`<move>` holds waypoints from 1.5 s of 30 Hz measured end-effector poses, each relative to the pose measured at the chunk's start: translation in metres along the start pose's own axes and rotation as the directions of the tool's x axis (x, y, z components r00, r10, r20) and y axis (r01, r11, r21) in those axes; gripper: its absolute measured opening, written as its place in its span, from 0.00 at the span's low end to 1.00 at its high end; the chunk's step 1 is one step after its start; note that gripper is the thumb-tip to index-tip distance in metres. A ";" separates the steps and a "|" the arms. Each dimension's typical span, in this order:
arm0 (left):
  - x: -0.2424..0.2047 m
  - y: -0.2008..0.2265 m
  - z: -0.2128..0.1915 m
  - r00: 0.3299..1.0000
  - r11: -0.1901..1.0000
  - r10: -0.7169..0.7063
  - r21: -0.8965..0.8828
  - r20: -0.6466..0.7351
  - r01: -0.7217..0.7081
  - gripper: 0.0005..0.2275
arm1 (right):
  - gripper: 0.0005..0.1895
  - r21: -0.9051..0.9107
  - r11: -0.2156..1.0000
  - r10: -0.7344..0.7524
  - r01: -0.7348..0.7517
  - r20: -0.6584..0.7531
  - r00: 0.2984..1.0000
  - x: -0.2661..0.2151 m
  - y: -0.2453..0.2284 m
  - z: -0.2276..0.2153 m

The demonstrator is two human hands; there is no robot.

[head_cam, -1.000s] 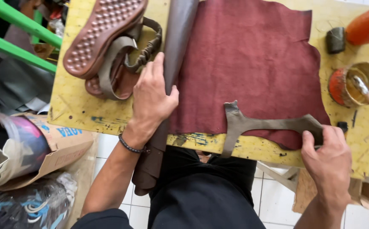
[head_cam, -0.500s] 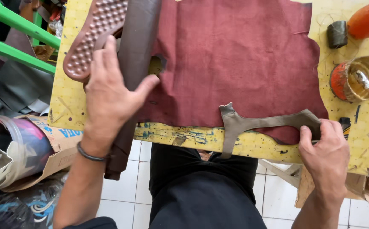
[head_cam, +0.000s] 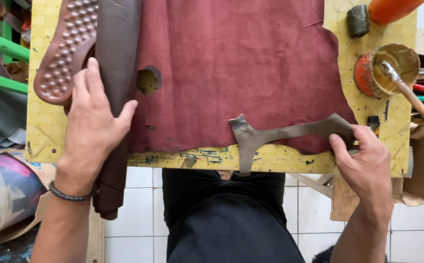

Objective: The person positions a sandal strap on a workbench, then uses a utility knife to trim excess material from the strap ends and around the metal buckle. The person repeatedly adjusts the strap and cuts small sections to refine the fit.

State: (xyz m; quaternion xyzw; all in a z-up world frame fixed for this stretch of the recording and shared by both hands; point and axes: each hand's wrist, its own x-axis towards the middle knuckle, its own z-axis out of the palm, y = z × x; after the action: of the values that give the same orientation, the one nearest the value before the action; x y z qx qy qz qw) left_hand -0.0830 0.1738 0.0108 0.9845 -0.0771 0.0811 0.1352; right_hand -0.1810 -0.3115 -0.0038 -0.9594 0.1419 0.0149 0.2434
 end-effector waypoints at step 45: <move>0.042 0.137 0.081 0.938 0.419 0.082 -0.866 0.336 0.274 0.02 | 0.03 0.569 0.822 0.087 -0.014 -0.102 0.991 0.055 0.037 0.046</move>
State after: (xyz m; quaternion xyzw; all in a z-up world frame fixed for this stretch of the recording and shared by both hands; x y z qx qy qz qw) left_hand -0.0550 0.0155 -0.0240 0.7584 -0.0726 -0.1457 0.6311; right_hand -0.1366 -0.3358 -0.0673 -0.8388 0.1801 -0.0810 0.5075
